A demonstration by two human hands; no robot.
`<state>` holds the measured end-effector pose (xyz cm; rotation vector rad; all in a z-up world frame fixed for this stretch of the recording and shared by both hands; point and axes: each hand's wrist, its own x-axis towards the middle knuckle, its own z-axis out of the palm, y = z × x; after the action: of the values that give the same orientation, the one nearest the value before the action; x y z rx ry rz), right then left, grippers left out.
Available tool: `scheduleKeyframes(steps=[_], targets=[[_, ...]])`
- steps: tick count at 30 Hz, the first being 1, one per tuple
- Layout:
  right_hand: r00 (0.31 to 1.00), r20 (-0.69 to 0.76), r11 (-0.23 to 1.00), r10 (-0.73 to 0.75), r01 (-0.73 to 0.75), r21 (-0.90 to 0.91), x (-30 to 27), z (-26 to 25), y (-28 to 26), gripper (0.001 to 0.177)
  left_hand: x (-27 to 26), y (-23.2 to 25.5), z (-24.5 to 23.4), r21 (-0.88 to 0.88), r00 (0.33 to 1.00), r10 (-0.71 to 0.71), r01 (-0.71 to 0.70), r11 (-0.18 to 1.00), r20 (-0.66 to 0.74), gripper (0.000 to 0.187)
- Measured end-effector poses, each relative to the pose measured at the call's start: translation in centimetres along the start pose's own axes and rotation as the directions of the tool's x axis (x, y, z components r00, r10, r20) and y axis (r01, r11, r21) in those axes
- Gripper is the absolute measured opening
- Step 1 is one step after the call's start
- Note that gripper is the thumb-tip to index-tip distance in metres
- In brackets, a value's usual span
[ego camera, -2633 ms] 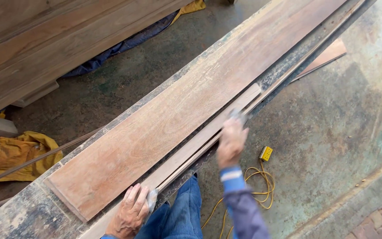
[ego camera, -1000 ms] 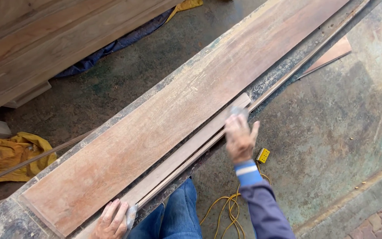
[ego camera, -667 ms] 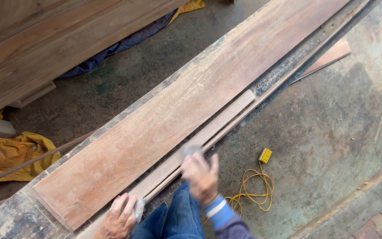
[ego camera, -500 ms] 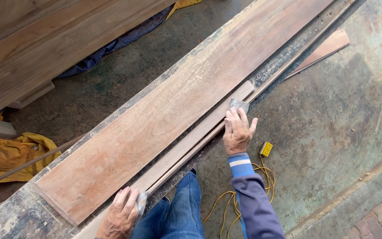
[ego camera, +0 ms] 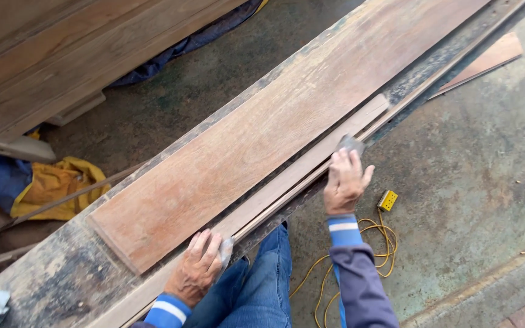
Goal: Sand the surface of a wooden board using a small piece of sandpaper.
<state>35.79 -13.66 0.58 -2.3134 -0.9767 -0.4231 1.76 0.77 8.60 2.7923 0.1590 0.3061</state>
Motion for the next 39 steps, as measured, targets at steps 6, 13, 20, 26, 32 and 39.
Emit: scheduleKeyframes(steps=[6,13,20,26,32,39], targets=[[0.998,-0.003,0.945,-0.062,0.059,0.321,-9.7,-3.3,-15.7,0.024,-1.0,-0.3,1.6,0.014,1.000,-0.005,0.005,1.000,-0.023,0.029],[0.977,0.086,0.978,-0.193,0.185,0.102,-2.6,-3.8,-9.6,0.023,-0.3,-0.1,0.7,0.013,1.000,-0.020,0.020,1.000,-0.014,0.030],[0.996,0.075,0.987,-0.055,0.043,0.157,-6.0,-3.7,-15.2,0.023,-0.8,-0.4,1.3,0.018,0.999,-0.030,0.030,0.999,-0.013,0.027],[0.972,0.079,0.965,-0.220,0.205,0.164,-2.2,-2.4,-7.6,0.019,-1.6,-0.2,2.0,0.029,0.999,-0.039,0.038,0.999,0.025,0.028],[0.998,0.040,0.991,-0.042,0.037,0.130,-4.1,-3.0,-12.4,0.024,-1.0,0.0,0.6,0.048,0.999,-0.022,0.021,0.999,0.023,0.037],[0.951,0.080,0.942,-0.298,0.279,0.189,-2.7,-2.8,-7.5,0.013,-1.8,-1.3,3.6,-0.024,0.989,0.037,-0.041,0.999,-0.144,0.022]])
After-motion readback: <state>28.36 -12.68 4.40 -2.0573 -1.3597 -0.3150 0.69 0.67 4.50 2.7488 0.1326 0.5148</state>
